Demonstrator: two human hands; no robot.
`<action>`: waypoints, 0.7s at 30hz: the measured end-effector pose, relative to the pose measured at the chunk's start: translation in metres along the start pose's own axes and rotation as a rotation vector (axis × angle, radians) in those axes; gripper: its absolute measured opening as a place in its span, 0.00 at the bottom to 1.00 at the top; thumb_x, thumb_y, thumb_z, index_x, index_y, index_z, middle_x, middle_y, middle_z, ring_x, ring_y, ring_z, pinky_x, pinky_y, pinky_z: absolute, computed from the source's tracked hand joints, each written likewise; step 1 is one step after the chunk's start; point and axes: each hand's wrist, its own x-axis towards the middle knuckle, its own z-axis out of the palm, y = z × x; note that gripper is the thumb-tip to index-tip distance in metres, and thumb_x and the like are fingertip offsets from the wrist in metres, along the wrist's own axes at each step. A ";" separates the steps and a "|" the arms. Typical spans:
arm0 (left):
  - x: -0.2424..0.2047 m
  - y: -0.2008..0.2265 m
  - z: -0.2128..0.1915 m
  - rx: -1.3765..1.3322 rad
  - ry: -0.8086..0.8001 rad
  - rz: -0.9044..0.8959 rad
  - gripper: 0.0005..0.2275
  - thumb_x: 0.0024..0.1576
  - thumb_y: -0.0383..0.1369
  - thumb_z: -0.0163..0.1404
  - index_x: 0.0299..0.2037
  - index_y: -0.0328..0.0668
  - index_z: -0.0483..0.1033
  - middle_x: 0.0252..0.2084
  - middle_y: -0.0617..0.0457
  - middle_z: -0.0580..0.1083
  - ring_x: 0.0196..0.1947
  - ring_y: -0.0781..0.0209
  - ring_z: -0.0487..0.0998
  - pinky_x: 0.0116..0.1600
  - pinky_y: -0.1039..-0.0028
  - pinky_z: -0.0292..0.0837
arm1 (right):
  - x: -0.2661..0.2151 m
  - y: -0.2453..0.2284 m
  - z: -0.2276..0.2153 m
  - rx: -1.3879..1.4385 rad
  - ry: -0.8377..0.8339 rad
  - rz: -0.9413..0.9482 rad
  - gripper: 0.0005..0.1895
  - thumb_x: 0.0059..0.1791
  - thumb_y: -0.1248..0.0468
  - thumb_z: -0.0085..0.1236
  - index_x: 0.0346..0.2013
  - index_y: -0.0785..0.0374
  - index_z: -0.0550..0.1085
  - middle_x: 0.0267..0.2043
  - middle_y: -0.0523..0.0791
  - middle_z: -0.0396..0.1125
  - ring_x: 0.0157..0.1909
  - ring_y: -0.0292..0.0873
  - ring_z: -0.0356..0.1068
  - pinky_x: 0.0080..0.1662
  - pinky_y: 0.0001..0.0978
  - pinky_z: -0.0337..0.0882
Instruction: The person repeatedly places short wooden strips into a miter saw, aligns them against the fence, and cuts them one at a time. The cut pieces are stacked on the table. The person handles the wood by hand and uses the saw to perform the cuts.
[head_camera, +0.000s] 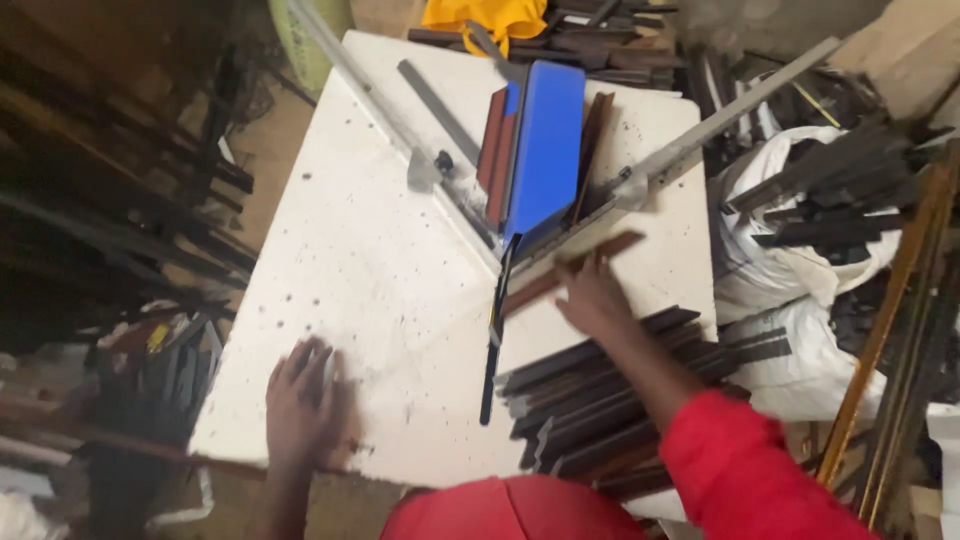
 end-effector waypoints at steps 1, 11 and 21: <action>0.006 0.006 -0.001 -0.007 0.000 0.008 0.19 0.57 0.37 0.52 0.59 0.43 0.76 0.67 0.45 0.70 0.69 0.46 0.67 0.73 0.55 0.56 | -0.004 0.004 0.008 -0.002 0.004 0.010 0.41 0.52 0.44 0.53 0.76 0.50 0.53 0.73 0.69 0.45 0.73 0.73 0.46 0.68 0.52 0.54; 0.010 0.037 -0.016 0.024 -0.005 -0.055 0.18 0.58 0.38 0.52 0.57 0.41 0.76 0.66 0.41 0.69 0.70 0.44 0.66 0.74 0.53 0.55 | -0.100 0.015 -0.030 0.301 -0.049 -0.193 0.33 0.42 0.51 0.67 0.61 0.52 0.72 0.65 0.47 0.62 0.70 0.52 0.55 0.66 0.46 0.58; 0.006 0.030 -0.012 0.077 -0.012 -0.009 0.20 0.56 0.37 0.51 0.57 0.39 0.76 0.67 0.39 0.68 0.70 0.42 0.65 0.73 0.52 0.54 | -0.074 0.056 0.013 0.294 0.043 -0.606 0.07 0.51 0.63 0.59 0.43 0.57 0.80 0.45 0.44 0.72 0.55 0.50 0.70 0.58 0.43 0.68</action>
